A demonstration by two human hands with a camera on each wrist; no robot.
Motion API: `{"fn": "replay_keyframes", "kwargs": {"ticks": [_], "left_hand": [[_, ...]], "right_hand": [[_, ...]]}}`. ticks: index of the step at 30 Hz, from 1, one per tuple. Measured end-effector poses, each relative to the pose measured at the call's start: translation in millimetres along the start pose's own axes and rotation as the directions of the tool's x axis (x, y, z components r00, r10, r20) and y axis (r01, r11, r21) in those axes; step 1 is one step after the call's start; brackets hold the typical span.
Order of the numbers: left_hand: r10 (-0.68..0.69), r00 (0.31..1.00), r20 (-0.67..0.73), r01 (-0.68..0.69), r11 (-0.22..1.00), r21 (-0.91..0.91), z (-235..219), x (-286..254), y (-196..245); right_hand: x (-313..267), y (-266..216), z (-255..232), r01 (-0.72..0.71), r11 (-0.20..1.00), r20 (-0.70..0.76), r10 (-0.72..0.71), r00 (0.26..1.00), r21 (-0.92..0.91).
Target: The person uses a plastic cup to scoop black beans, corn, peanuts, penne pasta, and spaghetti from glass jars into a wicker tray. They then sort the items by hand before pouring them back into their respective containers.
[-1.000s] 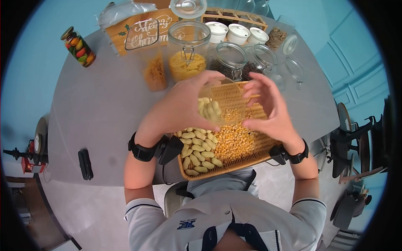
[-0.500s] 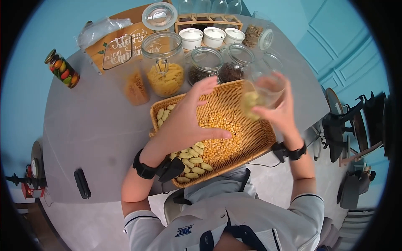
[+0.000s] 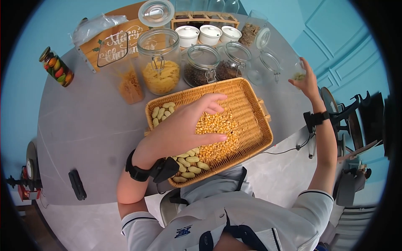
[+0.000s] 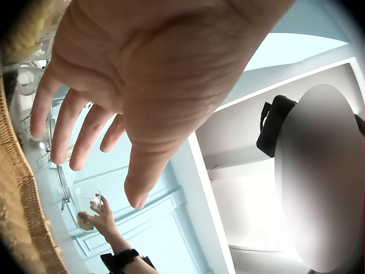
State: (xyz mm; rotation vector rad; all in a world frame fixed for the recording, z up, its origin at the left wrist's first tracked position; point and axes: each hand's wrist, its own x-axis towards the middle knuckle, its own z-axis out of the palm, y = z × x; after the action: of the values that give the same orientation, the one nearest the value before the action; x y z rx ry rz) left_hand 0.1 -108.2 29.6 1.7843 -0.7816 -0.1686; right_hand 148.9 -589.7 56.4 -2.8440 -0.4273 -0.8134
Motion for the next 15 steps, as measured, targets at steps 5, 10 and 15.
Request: {"fn": "replay_keyframes", "kwargs": {"ticks": [5,10,15], "left_hand": [[-0.013,1.000,0.018,0.013,1.000,0.011,-1.3,0.0,0.5],[-0.007,1.000,0.021,0.006,1.000,0.019,-0.9,-0.7,-1.9],[-0.021,0.999,0.036,0.020,0.999,0.031,-2.3,0.0,-4.8]], "right_hand": [[15.8,-2.4,-6.1,-0.090,0.996,0.060,0.090,0.994,-0.006],[26.2,-9.9,-6.2,-0.067,0.995,0.076,0.073,0.994,-0.076],[30.3,-20.0,-6.3,-0.088,0.982,0.109,0.107,0.988,-0.168]]}}
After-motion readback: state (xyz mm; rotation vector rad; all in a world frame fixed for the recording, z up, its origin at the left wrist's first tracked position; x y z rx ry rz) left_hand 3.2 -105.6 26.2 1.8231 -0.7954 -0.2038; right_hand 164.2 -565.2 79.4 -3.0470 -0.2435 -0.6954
